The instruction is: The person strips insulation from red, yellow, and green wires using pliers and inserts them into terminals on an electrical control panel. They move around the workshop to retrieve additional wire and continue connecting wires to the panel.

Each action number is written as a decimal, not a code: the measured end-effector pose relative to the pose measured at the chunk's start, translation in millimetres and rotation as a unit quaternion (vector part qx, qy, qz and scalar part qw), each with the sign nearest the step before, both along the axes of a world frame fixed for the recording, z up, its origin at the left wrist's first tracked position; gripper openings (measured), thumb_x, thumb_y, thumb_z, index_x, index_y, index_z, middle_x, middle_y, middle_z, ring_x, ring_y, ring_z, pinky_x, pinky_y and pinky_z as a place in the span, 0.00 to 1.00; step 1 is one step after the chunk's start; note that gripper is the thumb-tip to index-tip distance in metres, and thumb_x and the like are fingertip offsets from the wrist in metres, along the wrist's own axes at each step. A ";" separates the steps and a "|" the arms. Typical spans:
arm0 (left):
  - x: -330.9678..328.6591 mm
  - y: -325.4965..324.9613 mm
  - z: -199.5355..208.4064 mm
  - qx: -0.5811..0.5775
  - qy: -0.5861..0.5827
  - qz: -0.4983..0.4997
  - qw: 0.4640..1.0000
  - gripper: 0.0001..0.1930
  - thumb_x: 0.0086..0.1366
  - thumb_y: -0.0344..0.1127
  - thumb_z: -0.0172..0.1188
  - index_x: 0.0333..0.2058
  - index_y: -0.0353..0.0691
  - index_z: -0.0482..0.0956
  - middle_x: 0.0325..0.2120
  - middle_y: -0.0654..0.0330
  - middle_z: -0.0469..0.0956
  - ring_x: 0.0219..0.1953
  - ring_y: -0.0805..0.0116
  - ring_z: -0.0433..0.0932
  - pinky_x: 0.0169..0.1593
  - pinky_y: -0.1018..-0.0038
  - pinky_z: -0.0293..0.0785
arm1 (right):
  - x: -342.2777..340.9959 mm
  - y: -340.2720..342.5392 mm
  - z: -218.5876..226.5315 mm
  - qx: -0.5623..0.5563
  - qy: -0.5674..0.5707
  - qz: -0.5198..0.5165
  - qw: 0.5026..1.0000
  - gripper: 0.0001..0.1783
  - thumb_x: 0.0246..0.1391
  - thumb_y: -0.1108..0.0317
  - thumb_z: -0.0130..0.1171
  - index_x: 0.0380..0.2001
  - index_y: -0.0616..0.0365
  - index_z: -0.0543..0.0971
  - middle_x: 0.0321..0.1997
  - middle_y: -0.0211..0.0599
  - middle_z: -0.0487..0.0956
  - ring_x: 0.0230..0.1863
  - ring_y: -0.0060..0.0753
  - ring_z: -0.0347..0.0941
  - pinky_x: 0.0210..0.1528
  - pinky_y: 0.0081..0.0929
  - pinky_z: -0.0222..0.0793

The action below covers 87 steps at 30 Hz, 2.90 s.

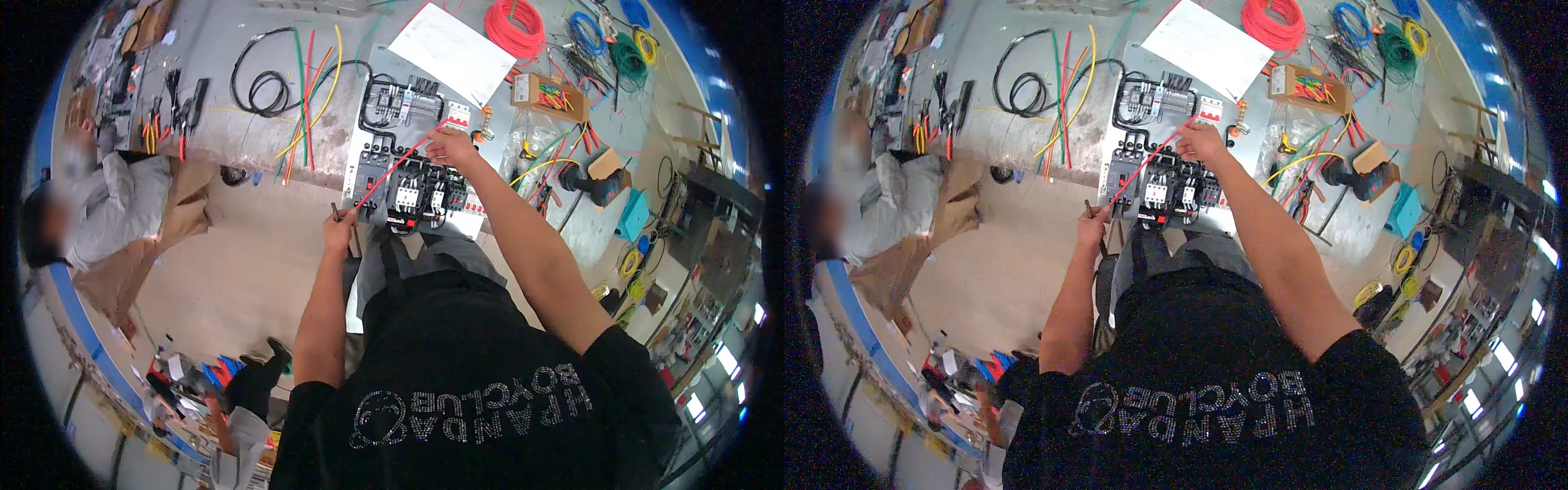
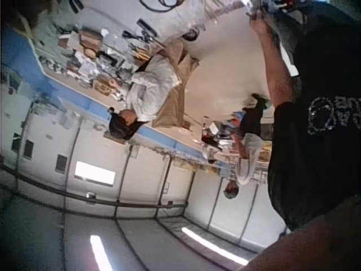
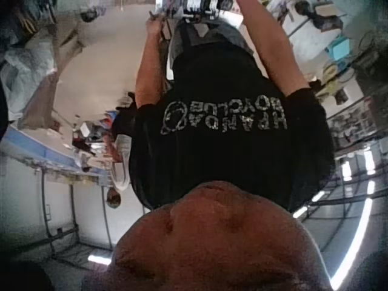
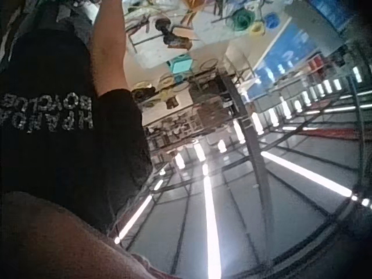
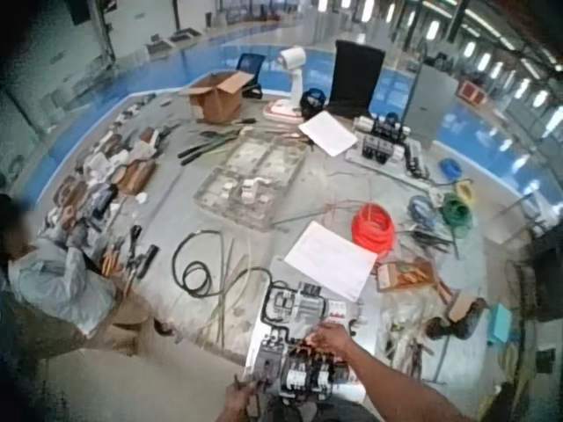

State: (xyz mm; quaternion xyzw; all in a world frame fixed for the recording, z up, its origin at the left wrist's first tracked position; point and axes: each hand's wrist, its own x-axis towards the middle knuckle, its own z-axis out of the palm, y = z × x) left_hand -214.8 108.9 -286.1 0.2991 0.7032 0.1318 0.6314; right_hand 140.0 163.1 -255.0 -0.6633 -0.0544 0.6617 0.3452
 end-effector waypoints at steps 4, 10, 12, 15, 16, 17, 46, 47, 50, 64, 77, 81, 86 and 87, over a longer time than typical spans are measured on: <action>-4.0 1.2 3.8 -0.011 0.013 -0.015 1.000 0.14 0.62 0.42 0.68 0.36 0.36 0.81 0.22 0.63 0.78 0.16 0.79 0.66 0.20 0.77 0.60 | 6.1 3.0 -1.6 0.021 -0.052 0.011 0.998 0.14 0.56 0.61 0.66 0.37 0.62 0.79 0.26 0.38 0.80 0.21 0.29 0.77 0.21 0.25 0.73; -3.7 0.0 -1.6 -0.015 -0.003 -0.010 1.000 0.15 0.62 0.43 0.68 0.36 0.35 0.80 0.22 0.62 0.76 0.15 0.79 0.65 0.19 0.79 0.59 | 4.3 3.7 -19.0 0.021 -0.173 0.049 0.984 0.16 0.53 0.59 0.67 0.38 0.60 0.81 0.22 0.35 0.80 0.21 0.24 0.78 0.21 0.25 0.75; -4.5 0.9 -0.6 -0.014 0.003 -0.025 1.000 0.15 0.63 0.43 0.67 0.37 0.34 0.80 0.22 0.62 0.76 0.15 0.79 0.65 0.19 0.79 0.60 | 1.9 4.3 -21.4 0.016 -0.174 0.043 0.984 0.17 0.53 0.58 0.66 0.39 0.60 0.82 0.23 0.34 0.81 0.21 0.24 0.78 0.22 0.25 0.76; -5.0 2.8 1.5 -0.003 0.013 -0.055 0.998 0.16 0.63 0.43 0.67 0.37 0.34 0.80 0.22 0.62 0.76 0.15 0.78 0.66 0.19 0.78 0.61 | -1.8 1.7 -28.7 0.007 -0.243 0.100 0.965 0.18 0.54 0.53 0.62 0.34 0.58 0.85 0.27 0.40 0.83 0.22 0.29 0.80 0.30 0.30 0.78; -5.1 2.6 -2.3 0.003 0.033 -0.073 0.997 0.16 0.63 0.43 0.67 0.37 0.34 0.80 0.21 0.62 0.76 0.15 0.78 0.66 0.19 0.78 0.61 | -0.9 4.9 -28.3 0.008 -0.267 0.124 0.956 0.19 0.54 0.52 0.61 0.33 0.58 0.85 0.27 0.41 0.84 0.22 0.31 0.81 0.32 0.32 0.78; -7.6 0.7 -4.3 -0.002 0.031 -0.059 0.998 0.16 0.63 0.44 0.67 0.37 0.34 0.79 0.22 0.62 0.77 0.15 0.78 0.65 0.19 0.78 0.60 | -3.5 3.0 -26.9 -0.006 -0.261 0.130 0.957 0.19 0.52 0.50 0.59 0.31 0.56 0.85 0.29 0.43 0.84 0.25 0.37 0.81 0.38 0.35 0.78; -2.7 4.9 7.9 0.003 0.025 -0.054 0.998 0.15 0.63 0.42 0.67 0.35 0.34 0.80 0.19 0.65 0.73 0.17 0.79 0.66 0.21 0.79 0.60 | -5.9 3.1 -37.5 0.001 -0.193 0.036 0.980 0.19 0.53 0.55 0.64 0.42 0.57 0.84 0.25 0.36 0.82 0.22 0.28 0.80 0.24 0.28 0.78; -2.7 5.9 9.1 0.003 0.022 -0.056 0.998 0.14 0.63 0.41 0.67 0.35 0.34 0.80 0.19 0.65 0.73 0.17 0.79 0.66 0.21 0.79 0.60 | -6.7 3.8 -37.6 -0.003 -0.197 0.036 0.980 0.19 0.53 0.55 0.64 0.42 0.57 0.84 0.25 0.37 0.82 0.22 0.28 0.80 0.24 0.28 0.78; -3.9 6.0 9.0 0.005 0.019 -0.051 0.999 0.14 0.63 0.41 0.67 0.35 0.34 0.80 0.19 0.66 0.72 0.17 0.80 0.66 0.21 0.79 0.60 | -10.3 7.1 -31.3 -0.007 -0.186 0.033 0.982 0.19 0.53 0.56 0.63 0.42 0.58 0.83 0.26 0.37 0.83 0.22 0.28 0.80 0.25 0.28 0.79; -3.4 6.1 6.7 0.001 0.030 -0.055 0.998 0.15 0.62 0.41 0.69 0.35 0.34 0.79 0.20 0.66 0.72 0.17 0.79 0.67 0.20 0.80 0.60 | -14.9 6.8 -31.1 0.034 -0.088 0.069 0.993 0.18 0.44 0.66 0.72 0.38 0.56 0.79 0.25 0.34 0.81 0.24 0.27 0.79 0.25 0.28 0.78; -2.9 4.7 9.6 0.012 0.023 -0.061 0.998 0.13 0.63 0.40 0.68 0.29 0.38 0.77 0.18 0.68 0.70 0.17 0.80 0.65 0.20 0.80 0.58 | -26.8 7.4 -46.5 0.156 -0.110 0.124 0.974 0.13 0.44 0.73 0.72 0.33 0.57 0.78 0.29 0.30 0.81 0.29 0.21 0.76 0.28 0.22 0.72; -1.6 -2.9 11.7 0.023 0.016 -0.026 0.999 0.13 0.64 0.40 0.67 0.31 0.36 0.78 0.18 0.68 0.70 0.17 0.81 0.64 0.20 0.80 0.58 | -35.3 14.6 -25.0 0.174 -0.066 0.086 0.979 0.12 0.43 0.74 0.71 0.32 0.59 0.79 0.28 0.31 0.81 0.28 0.22 0.76 0.29 0.22 0.72; 14.9 6.3 46.6 0.032 -0.040 0.022 0.998 0.11 0.65 0.39 0.65 0.33 0.38 0.77 0.19 0.69 0.69 0.18 0.81 0.63 0.21 0.81 0.57 | -26.2 18.5 4.9 0.209 0.061 0.048 0.975 0.09 0.54 0.70 0.66 0.38 0.56 0.79 0.32 0.27 0.80 0.31 0.19 0.77 0.32 0.20 0.73; 18.3 9.8 53.7 0.039 -0.042 0.014 0.998 0.11 0.65 0.39 0.65 0.33 0.38 0.77 0.19 0.69 0.69 0.18 0.81 0.63 0.21 0.81 0.57 | -26.0 19.5 18.1 0.196 0.062 0.031 0.978 0.06 0.56 0.70 0.65 0.36 0.57 0.80 0.32 0.28 0.81 0.31 0.19 0.77 0.32 0.19 0.74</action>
